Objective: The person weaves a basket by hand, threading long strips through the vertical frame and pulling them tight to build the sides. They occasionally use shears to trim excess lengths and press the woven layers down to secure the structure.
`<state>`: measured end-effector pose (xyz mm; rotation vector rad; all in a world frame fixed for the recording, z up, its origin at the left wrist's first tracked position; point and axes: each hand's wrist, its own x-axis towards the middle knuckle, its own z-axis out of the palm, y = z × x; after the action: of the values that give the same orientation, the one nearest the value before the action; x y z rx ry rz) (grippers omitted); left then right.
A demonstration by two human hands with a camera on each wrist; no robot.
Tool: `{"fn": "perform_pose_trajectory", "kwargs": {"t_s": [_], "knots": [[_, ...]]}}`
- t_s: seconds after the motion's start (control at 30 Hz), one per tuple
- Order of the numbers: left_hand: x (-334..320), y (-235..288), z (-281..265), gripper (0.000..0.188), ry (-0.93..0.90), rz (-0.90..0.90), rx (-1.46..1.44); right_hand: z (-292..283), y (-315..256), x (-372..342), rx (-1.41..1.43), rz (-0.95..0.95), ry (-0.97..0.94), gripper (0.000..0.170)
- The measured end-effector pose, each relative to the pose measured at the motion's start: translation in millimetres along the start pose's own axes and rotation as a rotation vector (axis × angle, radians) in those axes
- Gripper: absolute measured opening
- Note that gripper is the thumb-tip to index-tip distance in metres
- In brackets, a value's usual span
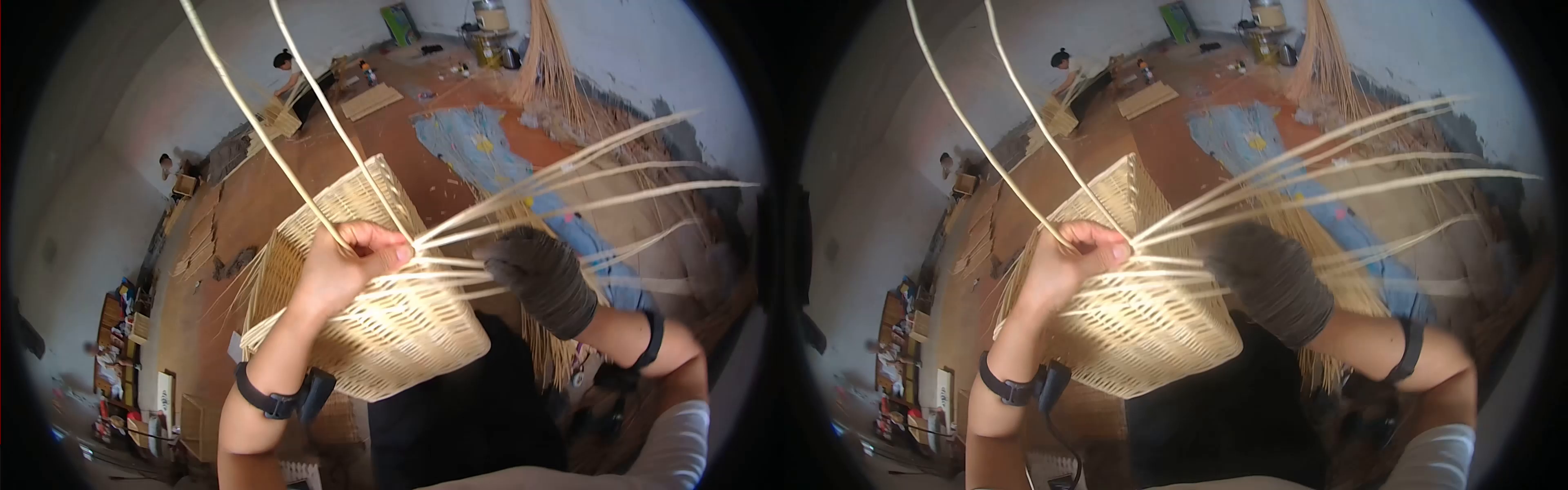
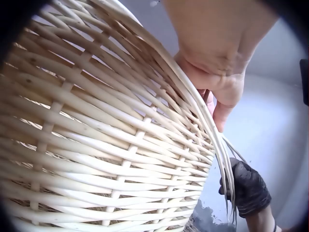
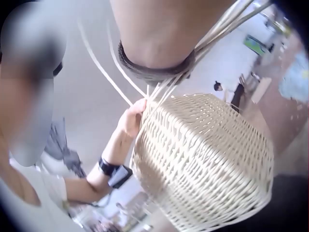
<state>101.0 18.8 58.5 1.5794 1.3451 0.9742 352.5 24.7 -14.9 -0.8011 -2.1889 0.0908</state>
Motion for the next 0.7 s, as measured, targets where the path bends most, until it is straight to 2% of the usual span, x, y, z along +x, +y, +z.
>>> {"fn": "perform_pose_trajectory", "kwargs": {"t_s": [0.1,0.13,0.23,0.33,0.43,0.53,0.7], "knots": [[0,-2,2,0.012,0.017,0.053,0.054,4,18,7,0.894,0.489,0.111,0.026],[-1,2,4,0.011,0.026,0.030,0.021,-4,15,12,1.132,0.567,0.105,0.025],[-4,5,7,0.013,0.082,-0.003,0.110,-8,19,21,1.271,0.594,0.027,0.021],[-4,3,7,0.015,0.084,0.014,0.135,-8,17,23,1.273,0.545,0.012,0.018],[-4,4,8,0.016,0.080,0.009,0.135,-4,21,21,1.190,0.581,0.004,0.016],[-5,3,8,0.015,0.086,0.001,0.146,4,29,16,1.079,0.466,0.024,0.015],[-8,2,12,0.015,0.057,0.007,0.096,-2,22,15,1.142,0.559,0.021,0.015]]}}
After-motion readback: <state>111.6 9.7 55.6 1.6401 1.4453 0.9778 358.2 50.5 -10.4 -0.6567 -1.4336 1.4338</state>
